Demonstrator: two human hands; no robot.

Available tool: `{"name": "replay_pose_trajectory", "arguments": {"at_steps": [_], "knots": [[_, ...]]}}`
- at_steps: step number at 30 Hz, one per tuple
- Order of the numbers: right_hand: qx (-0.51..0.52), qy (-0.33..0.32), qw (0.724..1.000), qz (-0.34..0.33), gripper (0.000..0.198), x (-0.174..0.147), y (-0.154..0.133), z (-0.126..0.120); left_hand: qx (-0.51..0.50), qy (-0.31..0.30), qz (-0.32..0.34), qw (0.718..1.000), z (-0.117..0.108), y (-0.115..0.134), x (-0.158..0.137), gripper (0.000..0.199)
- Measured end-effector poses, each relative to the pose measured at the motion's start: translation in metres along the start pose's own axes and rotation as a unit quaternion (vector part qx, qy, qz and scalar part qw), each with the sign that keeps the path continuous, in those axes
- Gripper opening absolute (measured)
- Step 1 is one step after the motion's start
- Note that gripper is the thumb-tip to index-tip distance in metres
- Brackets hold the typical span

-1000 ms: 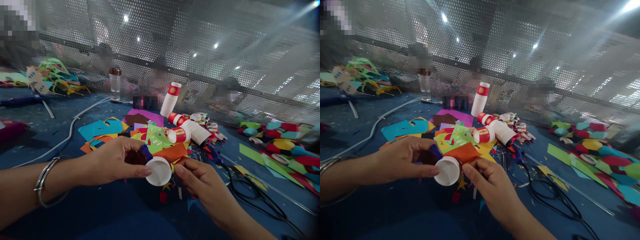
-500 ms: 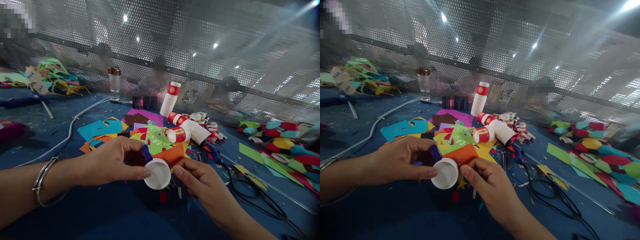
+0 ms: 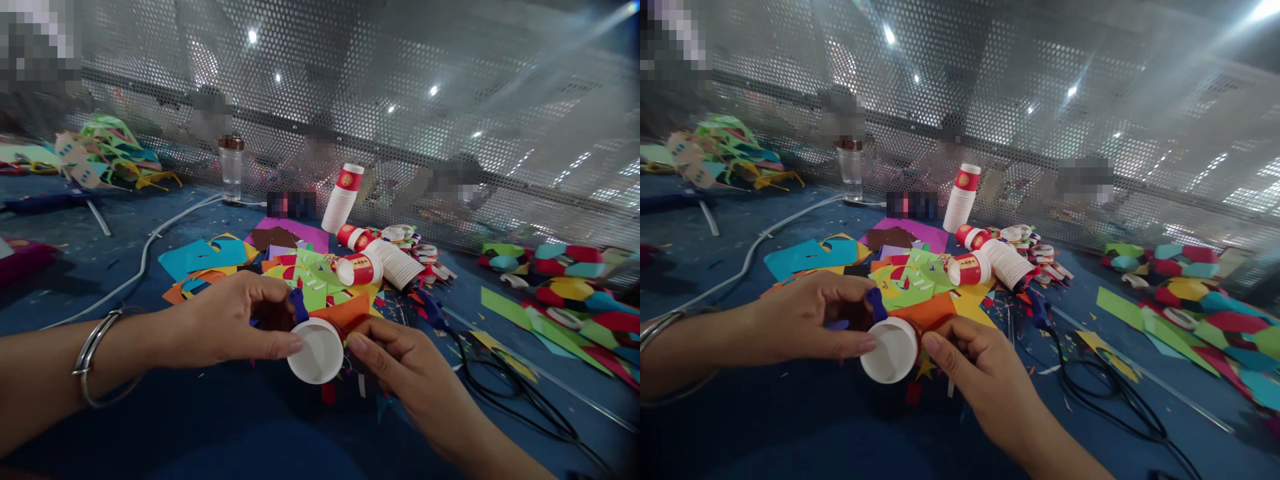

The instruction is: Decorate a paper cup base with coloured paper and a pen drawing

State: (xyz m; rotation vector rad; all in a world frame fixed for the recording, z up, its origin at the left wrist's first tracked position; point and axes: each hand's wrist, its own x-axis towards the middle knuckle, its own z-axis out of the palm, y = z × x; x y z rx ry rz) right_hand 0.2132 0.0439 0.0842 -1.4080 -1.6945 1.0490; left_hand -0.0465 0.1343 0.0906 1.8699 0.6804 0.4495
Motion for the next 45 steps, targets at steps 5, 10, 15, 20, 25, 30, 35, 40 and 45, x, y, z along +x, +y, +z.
{"name": "replay_pose_trajectory", "arguments": {"at_steps": [5, 10, 15, 20, 25, 30, 35, 40, 45], "knots": [[-0.005, -0.009, 1.000, 0.008, 0.042, 0.0013, -0.0019, 0.0003, 0.032, 0.006, 0.023, 0.999, -0.0021, 0.0022, -0.0010, 0.038], [-0.021, -0.006, 1.000, -0.005, 0.042, 0.0018, -0.0032, -0.0004, 0.026, 0.001, 0.022, 0.999, -0.0036, -0.0007, 0.0011, 0.035], [-0.021, 0.010, 1.000, -0.013, 0.044, 0.0012, -0.0021, -0.0007, -0.007, 0.013, 0.047, 0.999, -0.0015, -0.0063, 0.0029, 0.032], [-0.016, 0.015, 1.000, -0.018, 0.044, 0.0018, -0.0024, -0.0003, -0.039, -0.030, -0.002, 0.999, 0.0035, -0.0054, 0.0029, 0.038], [0.002, 0.024, 0.999, -0.022, 0.042, 0.0020, -0.0004, -0.0011, -0.079, 0.001, -0.022, 0.997, 0.0026, -0.0048, 0.0055, 0.030], [0.011, 0.024, 0.999, -0.020, 0.041, 0.0019, 0.0023, -0.0014, -0.051, 0.025, 0.004, 0.998, 0.0013, -0.0054, 0.0056, 0.022], [0.009, 0.023, 1.000, -0.018, 0.041, 0.0022, 0.0004, -0.0005, -0.029, 0.044, 0.036, 0.998, 0.0024, -0.0052, 0.0050, 0.015], [-0.002, 0.022, 1.000, -0.018, 0.043, 0.0020, -0.0021, -0.0008, -0.026, 0.058, 0.045, 0.997, 0.0037, -0.0043, 0.0040, 0.016], [-0.017, 0.027, 0.999, -0.018, 0.043, 0.0019, -0.0008, -0.0011, -0.002, 0.061, 0.051, 0.997, 0.0027, -0.0041, 0.0028, 0.018]]}}
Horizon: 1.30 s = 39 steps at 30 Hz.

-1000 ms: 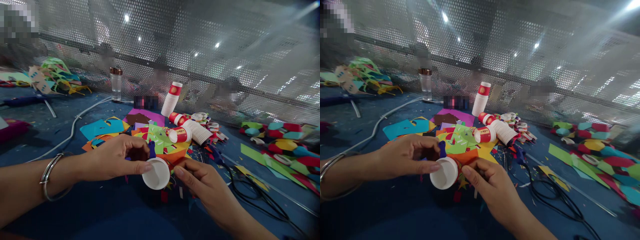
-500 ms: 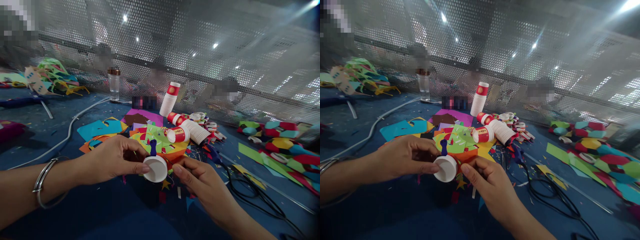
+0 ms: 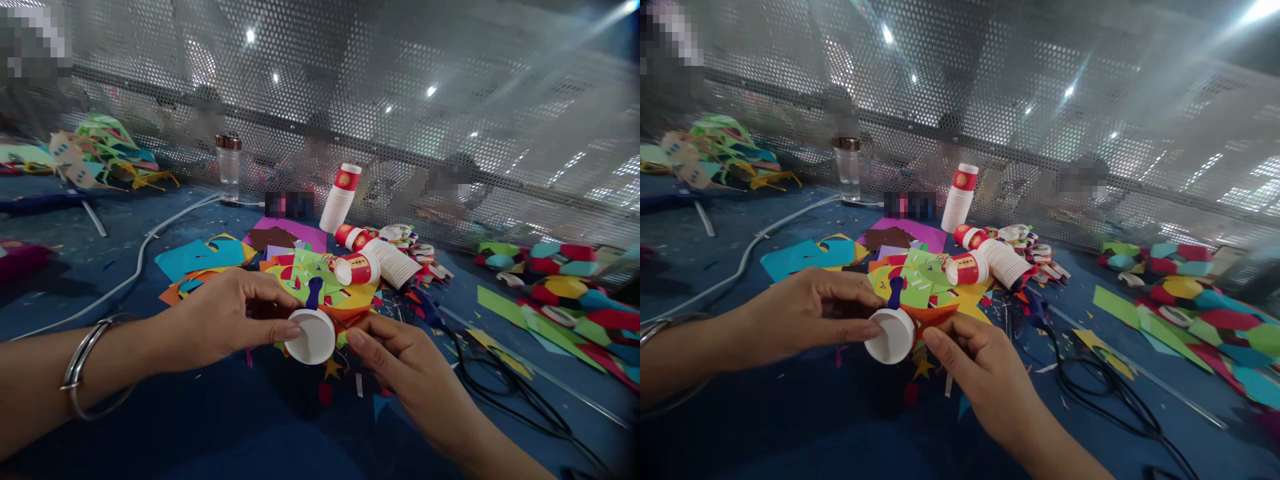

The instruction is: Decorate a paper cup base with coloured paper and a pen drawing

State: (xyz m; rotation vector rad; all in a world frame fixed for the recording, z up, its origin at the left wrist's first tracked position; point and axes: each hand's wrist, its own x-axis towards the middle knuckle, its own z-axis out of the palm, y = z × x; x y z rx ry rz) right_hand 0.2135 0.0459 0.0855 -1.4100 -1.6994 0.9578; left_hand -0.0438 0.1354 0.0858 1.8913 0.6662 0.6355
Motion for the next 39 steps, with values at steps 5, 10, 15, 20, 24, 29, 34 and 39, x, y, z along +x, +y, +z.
{"name": "replay_pose_trajectory", "arguments": {"at_steps": [5, 10, 15, 20, 24, 29, 34, 39], "knots": [[0.002, 0.002, 1.000, 0.002, 0.043, -0.001, 0.002, -0.001, 0.040, -0.005, 0.015, 0.999, -0.002, 0.000, 0.000, 0.022], [-0.006, 0.000, 1.000, -0.002, 0.041, -0.002, 0.002, -0.001, 0.047, 0.003, 0.025, 0.999, -0.003, 0.000, 0.000, 0.024], [-0.001, 0.004, 1.000, -0.003, 0.041, -0.001, 0.000, 0.000, 0.033, 0.011, 0.013, 0.999, -0.002, 0.002, 0.001, 0.029], [0.005, 0.004, 1.000, 0.005, 0.039, 0.000, -0.002, 0.000, 0.097, 0.035, 0.040, 0.994, -0.003, 0.003, 0.001, 0.026], [0.005, 0.003, 1.000, 0.000, 0.039, 0.000, -0.002, 0.000, 0.102, 0.034, 0.038, 0.993, -0.003, 0.003, 0.001, 0.025], [0.015, -0.001, 1.000, 0.004, 0.039, -0.001, -0.001, 0.000, 0.054, 0.021, 0.012, 0.998, -0.002, 0.005, 0.001, 0.031], [0.012, 0.001, 1.000, 0.010, 0.040, -0.001, -0.001, 0.000, 0.034, -0.006, 0.003, 0.999, -0.002, 0.000, 0.001, 0.036], [0.003, -0.004, 1.000, 0.010, 0.042, 0.000, -0.002, 0.000, -0.017, -0.010, -0.025, 0.999, 0.000, -0.006, 0.000, 0.046]]}}
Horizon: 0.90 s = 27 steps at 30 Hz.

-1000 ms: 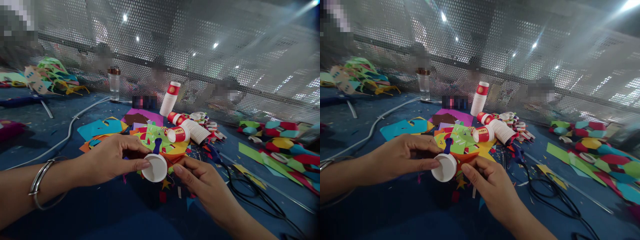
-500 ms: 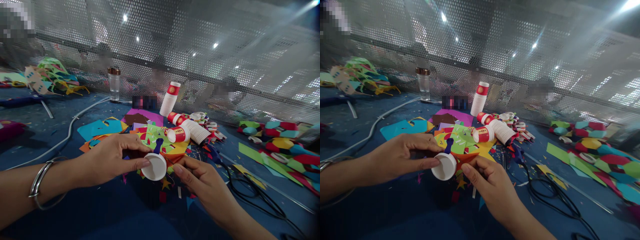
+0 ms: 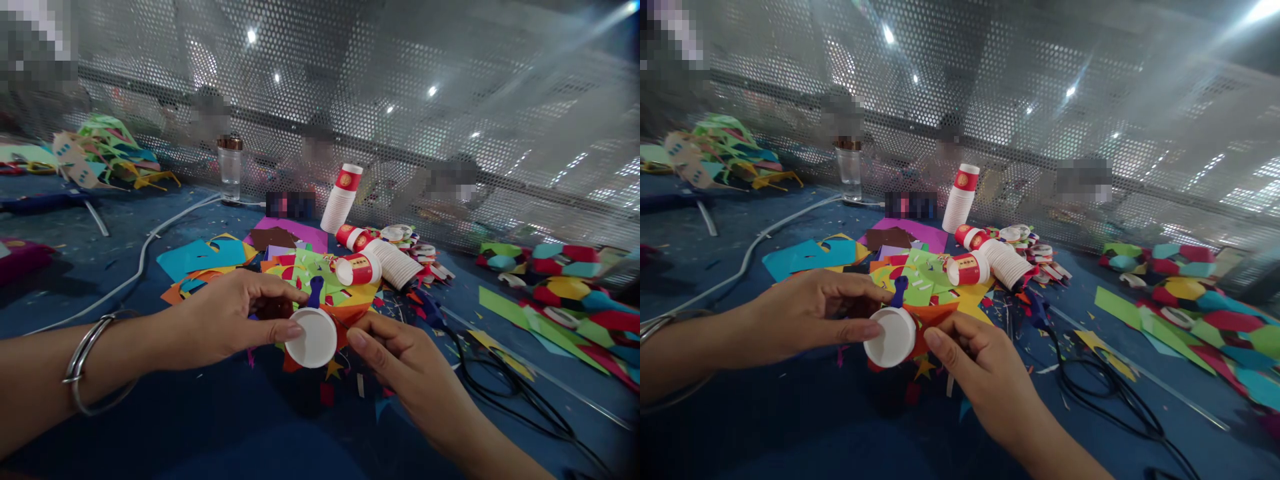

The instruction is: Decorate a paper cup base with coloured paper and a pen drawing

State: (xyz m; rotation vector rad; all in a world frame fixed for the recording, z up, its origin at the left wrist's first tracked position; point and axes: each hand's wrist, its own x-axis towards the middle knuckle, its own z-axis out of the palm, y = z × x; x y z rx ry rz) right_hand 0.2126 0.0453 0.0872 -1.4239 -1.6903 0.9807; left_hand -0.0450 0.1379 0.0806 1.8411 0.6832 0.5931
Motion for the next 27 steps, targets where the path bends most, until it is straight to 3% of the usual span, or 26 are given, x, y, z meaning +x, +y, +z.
{"name": "replay_pose_trajectory", "arguments": {"at_steps": [6, 18, 27], "knots": [[0.000, -0.004, 1.000, 0.002, 0.043, -0.0009, 0.0015, -0.0002, 0.033, 0.000, 0.010, 0.999, 0.0025, 0.0025, -0.0033, 0.058], [-0.001, -0.012, 1.000, 0.008, 0.040, -0.0003, -0.0008, 0.0002, 0.105, 0.017, 0.086, 0.991, 0.0011, 0.0019, -0.0057, 0.035], [-0.016, -0.007, 1.000, 0.013, 0.043, -0.0009, -0.0030, -0.0008, 0.061, 0.000, 0.041, 0.997, 0.0017, 0.0017, -0.0033, 0.039]]}}
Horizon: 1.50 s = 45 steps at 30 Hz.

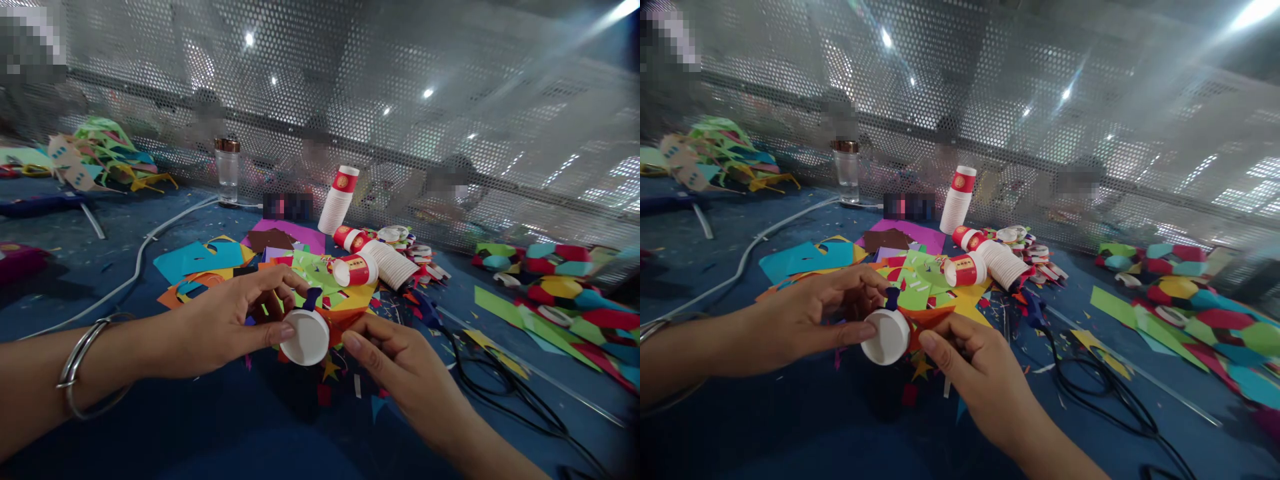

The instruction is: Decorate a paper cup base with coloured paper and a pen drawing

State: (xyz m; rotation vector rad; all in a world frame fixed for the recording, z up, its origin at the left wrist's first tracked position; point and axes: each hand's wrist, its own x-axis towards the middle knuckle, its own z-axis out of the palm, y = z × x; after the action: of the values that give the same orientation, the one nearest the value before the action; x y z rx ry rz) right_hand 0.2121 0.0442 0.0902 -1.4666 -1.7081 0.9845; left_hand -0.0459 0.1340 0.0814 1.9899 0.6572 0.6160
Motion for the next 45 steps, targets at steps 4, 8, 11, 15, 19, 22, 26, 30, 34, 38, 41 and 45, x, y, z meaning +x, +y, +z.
{"name": "replay_pose_trajectory", "arguments": {"at_steps": [4, 8, 11, 15, 19, 22, 26, 30, 34, 38, 41, 45], "knots": [[0.001, -0.005, 1.000, 0.003, 0.043, 0.0002, 0.0009, 0.0007, -0.033, -0.013, 0.002, 0.999, -0.0012, -0.0039, 0.0012, 0.042], [0.005, -0.012, 1.000, 0.000, 0.042, 0.0004, 0.0008, 0.0010, -0.075, -0.034, -0.004, 0.997, -0.0012, -0.0058, 0.0017, 0.039], [-0.002, -0.013, 1.000, 0.002, 0.043, 0.0007, 0.0002, 0.0012, -0.090, -0.035, -0.010, 0.995, 0.0000, -0.0053, 0.0012, 0.040], [-0.003, -0.015, 1.000, -0.004, 0.041, 0.0017, -0.0001, 0.0013, -0.063, -0.025, -0.024, 0.997, 0.0015, -0.0028, -0.0015, 0.042], [-0.007, -0.015, 1.000, -0.011, 0.040, 0.0025, 0.0001, 0.0008, -0.078, -0.029, -0.027, 0.996, 0.0018, 0.0001, -0.0028, 0.041], [-0.008, -0.012, 1.000, -0.012, 0.042, 0.0020, 0.0007, 0.0011, -0.117, -0.040, -0.022, 0.992, 0.0013, 0.0001, -0.0008, 0.038], [0.000, -0.007, 1.000, -0.010, 0.042, 0.0007, 0.0021, 0.0011, -0.146, -0.049, -0.006, 0.988, 0.0001, -0.0043, 0.0018, 0.035], [0.003, -0.008, 1.000, -0.011, 0.042, 0.0003, 0.0025, 0.0003, -0.110, -0.038, 0.000, 0.993, -0.0009, -0.0079, 0.0011, 0.038], [0.006, -0.025, 1.000, -0.004, 0.041, 0.0011, 0.0017, 0.0002, -0.063, -0.029, -0.002, 0.998, -0.0012, -0.0064, -0.0005, 0.035], [0.001, -0.026, 1.000, -0.004, 0.042, 0.0020, 0.0019, 0.0009, -0.041, -0.033, 0.000, 0.999, -0.0011, -0.0031, -0.0008, 0.031], [-0.011, -0.020, 1.000, -0.002, 0.045, 0.0021, 0.0025, 0.0015, -0.016, -0.035, 0.001, 0.999, -0.0018, -0.0010, -0.0014, 0.030], [-0.005, -0.030, 1.000, 0.006, 0.044, 0.0014, 0.0013, 0.0021, 0.039, -0.026, 0.009, 0.999, -0.0037, 0.0000, -0.0029, 0.027]]}}
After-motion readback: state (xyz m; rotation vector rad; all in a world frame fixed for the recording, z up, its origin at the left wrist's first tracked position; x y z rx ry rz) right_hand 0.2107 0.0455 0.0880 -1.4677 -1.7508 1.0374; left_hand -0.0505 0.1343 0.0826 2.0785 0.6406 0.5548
